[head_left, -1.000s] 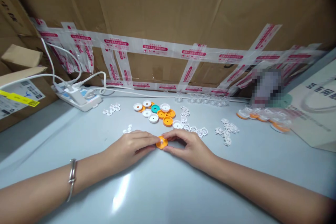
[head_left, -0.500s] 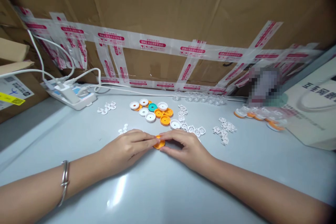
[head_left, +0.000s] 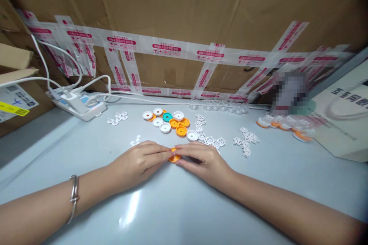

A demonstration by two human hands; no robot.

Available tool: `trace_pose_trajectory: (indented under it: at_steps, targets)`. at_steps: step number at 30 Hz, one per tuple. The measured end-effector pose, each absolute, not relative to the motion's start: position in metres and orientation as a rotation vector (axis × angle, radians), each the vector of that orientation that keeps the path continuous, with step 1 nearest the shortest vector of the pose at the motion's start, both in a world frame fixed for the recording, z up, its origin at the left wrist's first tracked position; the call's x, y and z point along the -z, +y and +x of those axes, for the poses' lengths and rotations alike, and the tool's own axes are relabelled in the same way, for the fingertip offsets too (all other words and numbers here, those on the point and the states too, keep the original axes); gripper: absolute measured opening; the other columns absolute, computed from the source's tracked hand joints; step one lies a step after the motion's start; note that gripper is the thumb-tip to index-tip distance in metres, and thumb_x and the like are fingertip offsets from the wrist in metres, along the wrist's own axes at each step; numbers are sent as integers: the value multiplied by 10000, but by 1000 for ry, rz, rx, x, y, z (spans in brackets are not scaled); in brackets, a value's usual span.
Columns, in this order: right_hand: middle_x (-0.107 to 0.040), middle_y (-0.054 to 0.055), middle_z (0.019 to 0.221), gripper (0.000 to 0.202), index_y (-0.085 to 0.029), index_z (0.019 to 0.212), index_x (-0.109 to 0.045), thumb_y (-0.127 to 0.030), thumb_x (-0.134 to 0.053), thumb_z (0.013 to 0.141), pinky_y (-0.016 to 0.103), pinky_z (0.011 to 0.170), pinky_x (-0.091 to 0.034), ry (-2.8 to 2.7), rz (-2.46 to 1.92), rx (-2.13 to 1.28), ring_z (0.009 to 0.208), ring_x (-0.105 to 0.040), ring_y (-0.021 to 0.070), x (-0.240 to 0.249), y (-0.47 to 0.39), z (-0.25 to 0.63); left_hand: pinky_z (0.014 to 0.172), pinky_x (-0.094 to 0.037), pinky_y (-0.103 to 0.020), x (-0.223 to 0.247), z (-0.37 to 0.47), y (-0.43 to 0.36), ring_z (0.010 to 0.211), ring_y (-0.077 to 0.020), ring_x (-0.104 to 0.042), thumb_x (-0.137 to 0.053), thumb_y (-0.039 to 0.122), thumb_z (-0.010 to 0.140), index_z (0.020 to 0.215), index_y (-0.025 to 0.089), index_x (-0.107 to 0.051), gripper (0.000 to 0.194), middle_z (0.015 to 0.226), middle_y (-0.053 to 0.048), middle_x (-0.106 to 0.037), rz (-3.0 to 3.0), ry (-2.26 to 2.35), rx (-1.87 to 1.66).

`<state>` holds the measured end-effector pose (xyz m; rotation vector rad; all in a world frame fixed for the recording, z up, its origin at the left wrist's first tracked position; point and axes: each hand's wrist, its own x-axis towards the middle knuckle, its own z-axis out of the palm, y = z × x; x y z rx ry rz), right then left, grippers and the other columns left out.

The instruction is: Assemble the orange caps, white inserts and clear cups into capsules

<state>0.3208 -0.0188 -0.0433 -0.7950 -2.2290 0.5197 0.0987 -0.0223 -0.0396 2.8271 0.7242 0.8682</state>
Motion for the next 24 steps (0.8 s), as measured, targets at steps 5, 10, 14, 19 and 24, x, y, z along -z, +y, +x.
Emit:
trace_pose_trajectory:
  at_steps: [5, 10, 14, 19, 24]
  targets:
    - [-716, 29, 976, 155, -223, 944, -678, -199, -571, 834, 286, 713, -533, -2286, -716, -378, 836, -673, 154, 46, -19, 321, 757, -524, -264, 40, 100, -23, 869, -149, -634, -450, 152, 898, 1106, 163, -594, 253, 1010, -73, -686, 2821, 728, -916]
    - [-716, 47, 977, 165, -184, 970, -666, -187, -581, 829, 275, 754, -537, -2287, -692, -336, 875, -672, 158, 49, -20, 321, 761, -521, -259, 38, 101, -24, 856, -141, -641, -465, 148, 895, 1110, 160, -580, 244, 1004, -66, -692, 2808, 715, -956]
    - [-716, 32, 981, 225, -197, 1042, -638, -188, -591, 822, 262, 782, -532, -2266, -710, -375, 894, -668, 148, 47, -21, 321, 758, -516, -254, 37, 101, -24, 855, -135, -641, -465, 132, 892, 1146, 165, -555, 272, 1004, -63, -692, 2803, 701, -951]
    - [-717, 25, 972, 228, -198, 1034, -638, -193, -606, 809, 256, 780, -535, -2254, -764, -434, 869, -671, 142, 45, -22, 321, 773, -509, -260, 38, 100, -25, 878, -139, -638, -459, 127, 893, 1166, 169, -549, 291, 1025, -64, -686, 2814, 693, -922]
    - [-718, 29, 977, 197, -213, 1002, -654, -195, -593, 815, 275, 798, -540, -2266, -762, -414, 909, -668, 155, 46, -23, 322, 787, -514, -271, 39, 98, -25, 900, -150, -633, -461, 130, 888, 1148, 167, -569, 283, 1063, -79, -674, 2828, 687, -894]
